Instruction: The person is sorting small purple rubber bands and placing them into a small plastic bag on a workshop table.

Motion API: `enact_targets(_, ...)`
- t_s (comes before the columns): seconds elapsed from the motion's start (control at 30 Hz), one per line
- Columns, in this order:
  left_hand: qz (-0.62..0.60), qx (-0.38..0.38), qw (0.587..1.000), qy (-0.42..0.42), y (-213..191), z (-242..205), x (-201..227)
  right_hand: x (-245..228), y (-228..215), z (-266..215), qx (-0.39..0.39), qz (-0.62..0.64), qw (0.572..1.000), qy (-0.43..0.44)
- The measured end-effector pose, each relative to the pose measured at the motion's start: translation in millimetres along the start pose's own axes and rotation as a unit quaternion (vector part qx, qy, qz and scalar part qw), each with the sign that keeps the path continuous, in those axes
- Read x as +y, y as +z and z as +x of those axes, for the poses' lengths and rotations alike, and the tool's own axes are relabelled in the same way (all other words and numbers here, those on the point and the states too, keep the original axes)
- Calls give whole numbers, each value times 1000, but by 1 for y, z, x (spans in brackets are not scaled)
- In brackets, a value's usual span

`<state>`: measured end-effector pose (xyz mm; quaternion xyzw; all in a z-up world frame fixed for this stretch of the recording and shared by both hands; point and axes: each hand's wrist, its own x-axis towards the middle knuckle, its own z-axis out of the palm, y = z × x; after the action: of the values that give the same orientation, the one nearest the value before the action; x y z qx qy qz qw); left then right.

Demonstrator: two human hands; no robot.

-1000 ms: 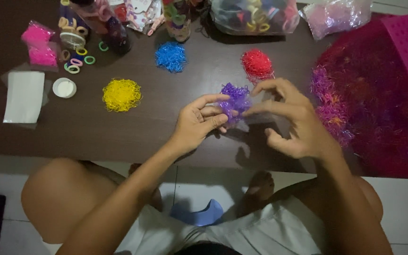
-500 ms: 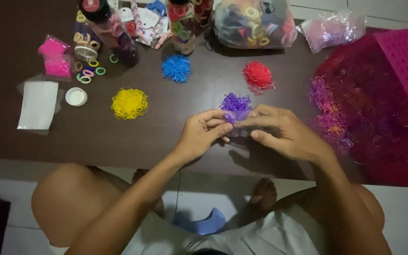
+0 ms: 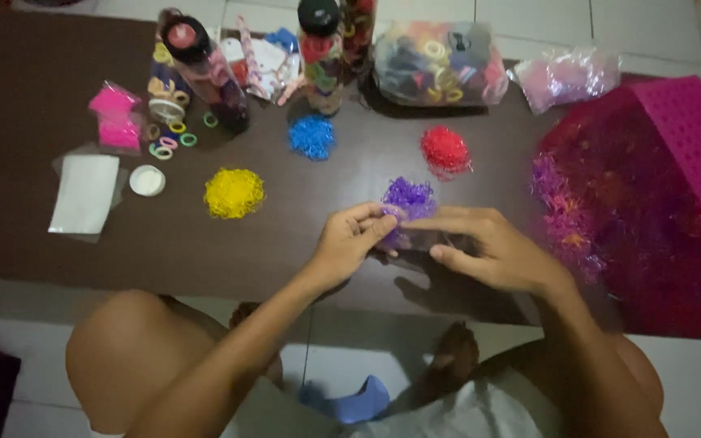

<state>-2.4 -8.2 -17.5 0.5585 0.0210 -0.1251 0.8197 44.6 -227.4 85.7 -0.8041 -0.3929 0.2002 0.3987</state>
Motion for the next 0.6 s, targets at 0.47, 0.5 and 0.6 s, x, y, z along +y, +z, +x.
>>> enact_targets(0.47, 2, 21, 1000, 1, 6, -4, 12, 12, -5, -4, -105, 136, 984, 38)
enact_targets(0.5, -2, 25, 1000, -5, 5, -5, 8, 11, -4, -4, -101, 129, 986, 41)
enact_targets(0.6, 38, 17, 999, 27, 2, 1, 5, 19, -3, -3, -96, 117, 988, 36)
